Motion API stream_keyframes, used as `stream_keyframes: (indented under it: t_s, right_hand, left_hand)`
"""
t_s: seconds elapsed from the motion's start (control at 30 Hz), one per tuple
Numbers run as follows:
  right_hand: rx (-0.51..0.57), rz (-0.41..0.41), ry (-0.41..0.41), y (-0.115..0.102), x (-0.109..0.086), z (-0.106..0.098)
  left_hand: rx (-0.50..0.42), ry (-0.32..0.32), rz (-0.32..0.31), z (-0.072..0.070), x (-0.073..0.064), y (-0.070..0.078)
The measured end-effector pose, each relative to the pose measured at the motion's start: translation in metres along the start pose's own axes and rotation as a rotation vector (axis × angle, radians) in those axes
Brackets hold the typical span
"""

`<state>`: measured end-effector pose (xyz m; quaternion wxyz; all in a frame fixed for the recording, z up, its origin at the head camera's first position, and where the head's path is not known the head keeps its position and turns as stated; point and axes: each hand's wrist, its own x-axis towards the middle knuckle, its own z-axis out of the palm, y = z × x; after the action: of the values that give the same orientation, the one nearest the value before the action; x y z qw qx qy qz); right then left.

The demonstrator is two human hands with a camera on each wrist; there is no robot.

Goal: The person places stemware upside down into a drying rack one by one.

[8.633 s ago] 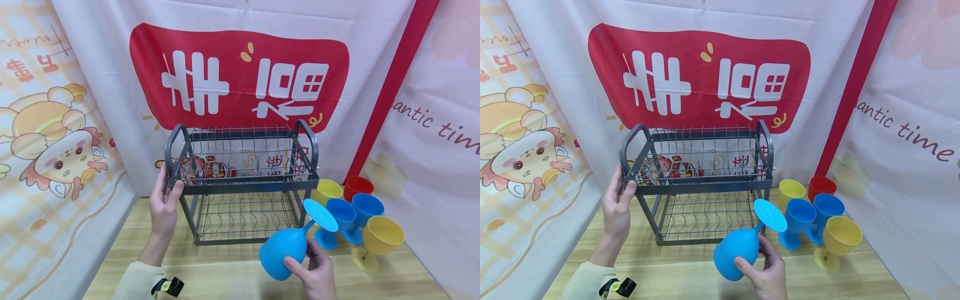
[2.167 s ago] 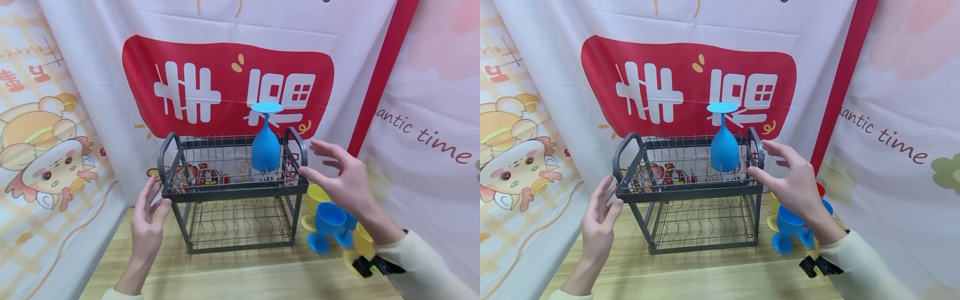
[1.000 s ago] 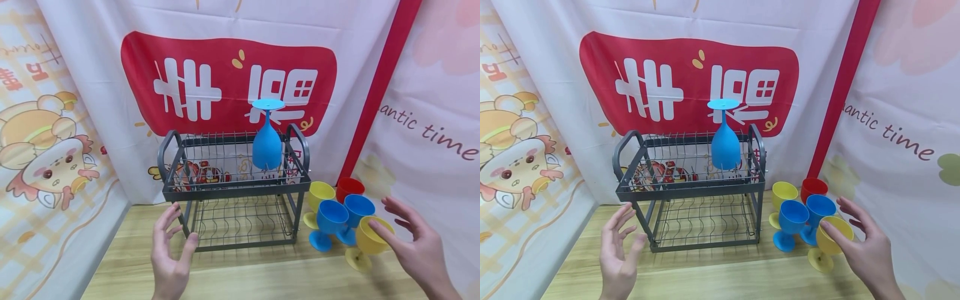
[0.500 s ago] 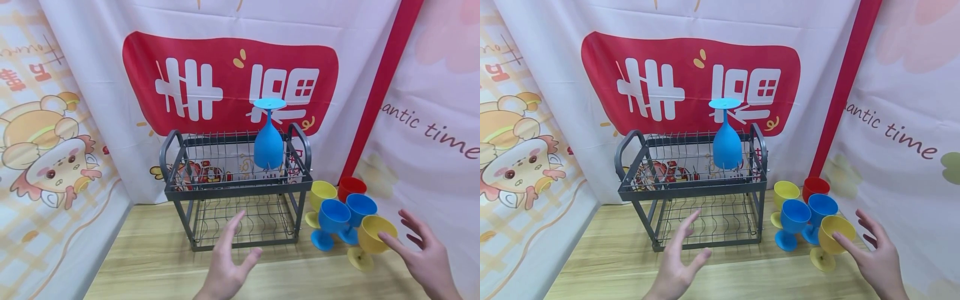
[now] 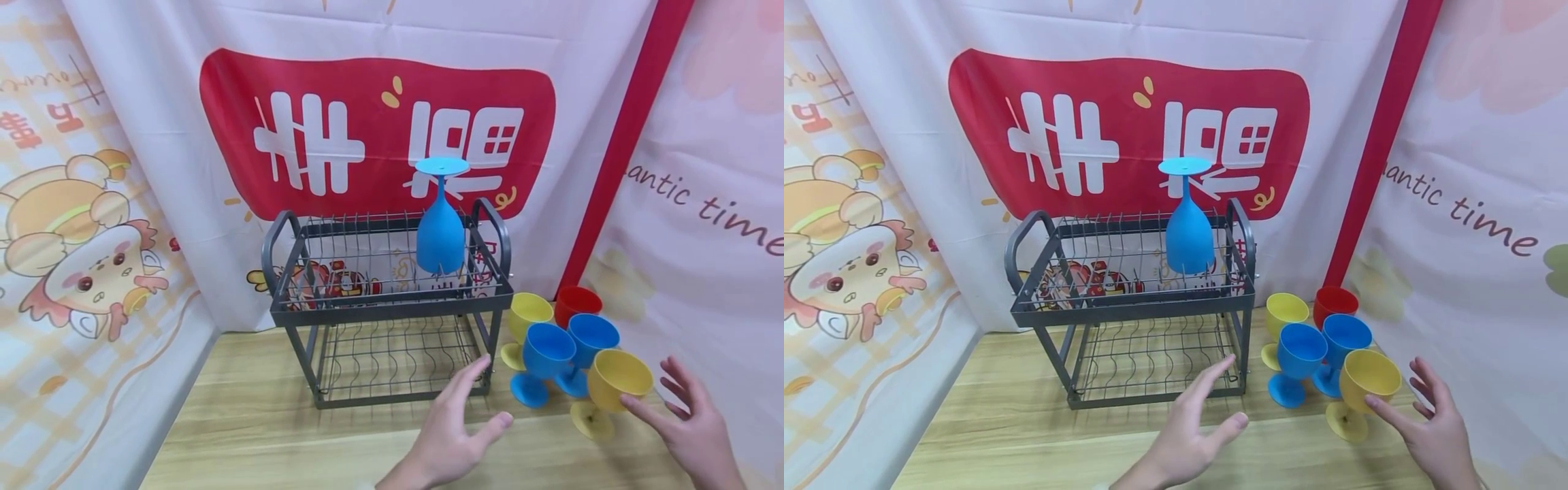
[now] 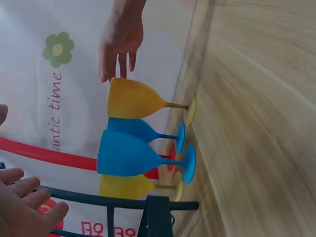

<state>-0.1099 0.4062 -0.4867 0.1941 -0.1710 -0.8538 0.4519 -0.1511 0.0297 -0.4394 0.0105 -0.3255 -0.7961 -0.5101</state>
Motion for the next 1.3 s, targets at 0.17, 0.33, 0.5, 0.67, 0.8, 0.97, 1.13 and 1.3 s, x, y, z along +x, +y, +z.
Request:
stream_keyframes:
  t_s: [0.17,0.33,0.5,0.67,0.8,0.97,1.13,1.3]
  right_hand:
    - [0.01,0.058,-0.052,0.01,0.002,0.002]
    - [0.019,0.069,-0.085,0.022,0.003,0.005]
    - [0.018,0.161,-0.147,0.029,0.009,0.013]
    - [0.03,0.225,-0.196,0.034,0.014,0.019]
    - [0.051,0.209,-0.218,0.039,0.015,0.023]
    - [0.04,0.167,-0.205,0.041,0.014,0.028]
    - [0.04,0.106,-0.177,0.042,0.013,0.035]
    - [0.076,0.09,-0.152,0.043,0.011,0.041]
  left_hand:
    - [-0.014,-0.052,-0.026,0.024,0.01,-0.003]
    - [-0.076,-0.116,-0.063,0.045,0.019,-0.001]
    - [-0.126,-0.178,-0.106,0.06,0.027,0.007]
    - [-0.13,-0.208,-0.098,0.074,0.035,0.011]
    - [-0.155,-0.217,-0.155,0.084,0.039,0.011]
    - [-0.211,-0.205,-0.225,0.093,0.042,0.01]
    - [-0.239,-0.183,-0.243,0.101,0.044,0.01]
    - [-0.285,-0.184,-0.266,0.105,0.046,0.01]
